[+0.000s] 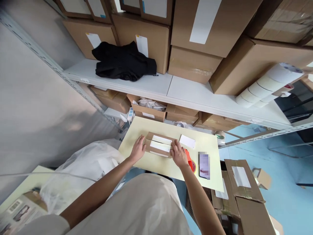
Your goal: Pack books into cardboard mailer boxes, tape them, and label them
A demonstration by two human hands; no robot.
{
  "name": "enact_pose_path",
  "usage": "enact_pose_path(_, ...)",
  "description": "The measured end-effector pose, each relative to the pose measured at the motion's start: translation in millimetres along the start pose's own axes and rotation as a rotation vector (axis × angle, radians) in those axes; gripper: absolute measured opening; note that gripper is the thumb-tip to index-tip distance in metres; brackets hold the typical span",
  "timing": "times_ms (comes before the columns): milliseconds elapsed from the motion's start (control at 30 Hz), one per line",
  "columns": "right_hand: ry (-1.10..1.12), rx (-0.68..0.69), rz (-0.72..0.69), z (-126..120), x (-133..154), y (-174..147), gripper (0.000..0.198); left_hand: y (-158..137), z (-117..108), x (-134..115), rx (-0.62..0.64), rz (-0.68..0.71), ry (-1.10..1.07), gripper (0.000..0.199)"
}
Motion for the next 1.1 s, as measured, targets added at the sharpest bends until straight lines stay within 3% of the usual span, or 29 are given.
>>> enact_pose_path(100,0.010,0.000,0.002,1.7,2.3,2.9,0.043,7.7,-2.9,-26.0,0.131,0.260,0.241,0.059)
enact_pose_path(167,0.050,-0.003,-0.009,0.8,1.6,4.3,0.044,10.8,1.4,-38.8,0.238,0.361,0.331,0.074)
enact_pose_path(300,0.210,-0.097,0.028,-3.4,-19.2,-12.3,0.050,9.4,14.9,-45.6,0.313,0.335,0.439,0.089)
enact_pose_path(400,0.233,-0.144,0.246,-1.6,-51.3,-46.0,0.048,5.9,21.6,-44.9,0.319,0.298,0.480,0.089)
enact_pose_path(500,0.156,0.059,0.378,13.2,-70.1,-76.9,0.041,6.0,23.6,-45.1,0.330,0.284,0.501,0.086)
enact_pose_path(600,0.093,0.255,0.466,33.1,-68.8,-87.1,0.044,8.1,24.5,-45.8,0.343,0.297,0.509,0.084)
enact_pose_path(733,0.168,0.303,0.638,42.4,-62.8,-79.6,0.042,7.2,27.8,-44.8,0.337,0.295,0.519,0.084)
enact_pose_path(867,0.408,0.101,0.690,5.2,-72.1,-71.0,0.035,2.0,31.4,-42.9,0.313,0.294,0.507,0.082)
enact_pose_path(1000,0.704,-0.173,0.524,-59.3,-65.7,-40.1,0.039,-3.4,32.0,-41.5,0.298,0.280,0.474,0.079)
enact_pose_path(1100,0.863,-0.118,0.419,-83.5,-37.5,2.4,0.052,-7.9,31.0,-41.5,0.289,0.271,0.436,0.078)
Point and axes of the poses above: each hand's wrist, its own y-axis towards the middle knuckle, its own z-axis out of the palm, x = y × z, the point moved 3 cm from there along y, towards the middle knuckle, and after that the axes turned 5 degrees about y, right-handed, at the moved point
